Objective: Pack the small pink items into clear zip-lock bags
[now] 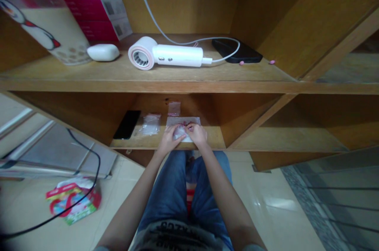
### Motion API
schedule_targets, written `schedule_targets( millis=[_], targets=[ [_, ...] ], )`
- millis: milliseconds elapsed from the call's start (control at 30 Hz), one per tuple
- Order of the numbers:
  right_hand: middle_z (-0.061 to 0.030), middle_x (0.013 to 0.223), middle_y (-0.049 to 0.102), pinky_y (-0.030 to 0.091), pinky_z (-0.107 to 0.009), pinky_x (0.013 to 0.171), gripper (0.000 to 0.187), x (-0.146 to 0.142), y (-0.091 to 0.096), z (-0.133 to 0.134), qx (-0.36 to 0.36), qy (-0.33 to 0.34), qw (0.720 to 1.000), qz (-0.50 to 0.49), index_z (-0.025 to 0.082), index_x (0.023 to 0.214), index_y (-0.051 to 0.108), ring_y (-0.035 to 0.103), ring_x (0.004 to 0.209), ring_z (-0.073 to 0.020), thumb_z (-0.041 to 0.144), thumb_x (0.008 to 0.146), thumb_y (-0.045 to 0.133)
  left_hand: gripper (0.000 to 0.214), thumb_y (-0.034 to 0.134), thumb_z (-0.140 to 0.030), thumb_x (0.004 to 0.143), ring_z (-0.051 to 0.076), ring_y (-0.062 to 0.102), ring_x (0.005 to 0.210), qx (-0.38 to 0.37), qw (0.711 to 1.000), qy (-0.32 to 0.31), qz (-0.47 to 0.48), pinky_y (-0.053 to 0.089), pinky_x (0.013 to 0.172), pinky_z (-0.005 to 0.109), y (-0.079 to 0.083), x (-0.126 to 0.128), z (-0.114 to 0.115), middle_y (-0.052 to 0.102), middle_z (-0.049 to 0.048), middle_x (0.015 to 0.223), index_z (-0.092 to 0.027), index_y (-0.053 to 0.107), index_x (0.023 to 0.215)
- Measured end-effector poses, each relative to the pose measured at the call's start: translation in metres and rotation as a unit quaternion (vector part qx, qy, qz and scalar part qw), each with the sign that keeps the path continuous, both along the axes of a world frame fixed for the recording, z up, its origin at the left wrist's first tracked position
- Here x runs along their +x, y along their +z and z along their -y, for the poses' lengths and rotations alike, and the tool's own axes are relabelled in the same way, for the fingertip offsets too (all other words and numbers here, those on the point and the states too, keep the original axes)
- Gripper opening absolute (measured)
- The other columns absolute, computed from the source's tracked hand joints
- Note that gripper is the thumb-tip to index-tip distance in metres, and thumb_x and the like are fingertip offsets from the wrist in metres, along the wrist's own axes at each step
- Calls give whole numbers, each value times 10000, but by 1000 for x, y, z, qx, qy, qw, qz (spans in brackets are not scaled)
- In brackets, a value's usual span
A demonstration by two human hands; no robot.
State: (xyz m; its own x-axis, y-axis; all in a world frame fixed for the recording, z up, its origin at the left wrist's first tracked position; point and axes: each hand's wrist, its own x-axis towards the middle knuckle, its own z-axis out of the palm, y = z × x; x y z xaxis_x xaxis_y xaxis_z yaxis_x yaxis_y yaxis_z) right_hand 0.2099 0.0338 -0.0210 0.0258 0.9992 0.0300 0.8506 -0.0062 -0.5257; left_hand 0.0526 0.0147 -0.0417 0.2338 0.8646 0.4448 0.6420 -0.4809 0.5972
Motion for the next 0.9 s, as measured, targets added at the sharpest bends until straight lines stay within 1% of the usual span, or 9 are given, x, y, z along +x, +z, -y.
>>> schedule_targets(
  millis=[133,300,400,500,567,700,800,900],
  targets=[
    [-5,667,653,309,-212,485,279,5,2,1,18,0,999,-39,257,785,686,561,588,-136,477,738,521,455,541,-441,765,216,517,1007,2,1000,3,2,422,883,378,1,0,1,583,75,1086,-187,475,1137],
    [-10,601,611,317,-212,484,313,7,8,2,49,-4,991,-124,199,794,681,525,551,-133,463,725,528,457,538,-443,767,213,516,1004,0,1000,7,5,423,881,375,1,0,2,584,74,1082,-189,473,1141],
    [1,558,578,315,-211,484,309,5,11,2,51,35,986,-154,184,772,676,498,520,-122,453,734,527,465,542,-444,764,216,516,1006,1,1000,6,9,419,887,377,0,0,1,582,72,1089,-189,469,1145],
    [6,578,574,321,-208,496,306,2,11,5,51,91,978,-178,182,795,665,484,524,-112,440,765,504,475,548,-445,759,218,516,1009,4,1000,4,15,420,886,377,-1,0,0,580,76,1097,-184,465,1146],
    [3,603,578,328,-207,504,318,2,10,8,49,112,973,-194,177,811,655,481,539,-112,445,783,485,471,553,-436,758,219,518,1008,7,1000,3,18,419,885,382,-2,0,0,579,80,1098,-185,464,1147],
    [2,620,585,329,-211,506,299,2,4,14,18,156,969,-192,181,778,646,469,539,-113,444,778,503,434,561,-346,766,212,508,1015,22,999,1,29,409,893,370,-3,-1,0,575,84,1101,-173,461,1151],
    [6,610,575,330,-216,509,259,-1,0,17,22,170,966,-194,192,740,633,460,535,-115,414,785,506,432,583,-306,746,208,509,1005,20,999,9,38,405,886,356,-3,-2,0,578,80,1091,-176,474,1144],
    [-2,645,576,347,-223,535,232,-4,-2,17,58,159,960,-222,193,705,604,476,574,-124,385,790,508,489,633,-350,696,217,515,986,0,998,33,49,396,877,368,-1,-3,0,585,74,1073,-197,490,1138]
  ],
)
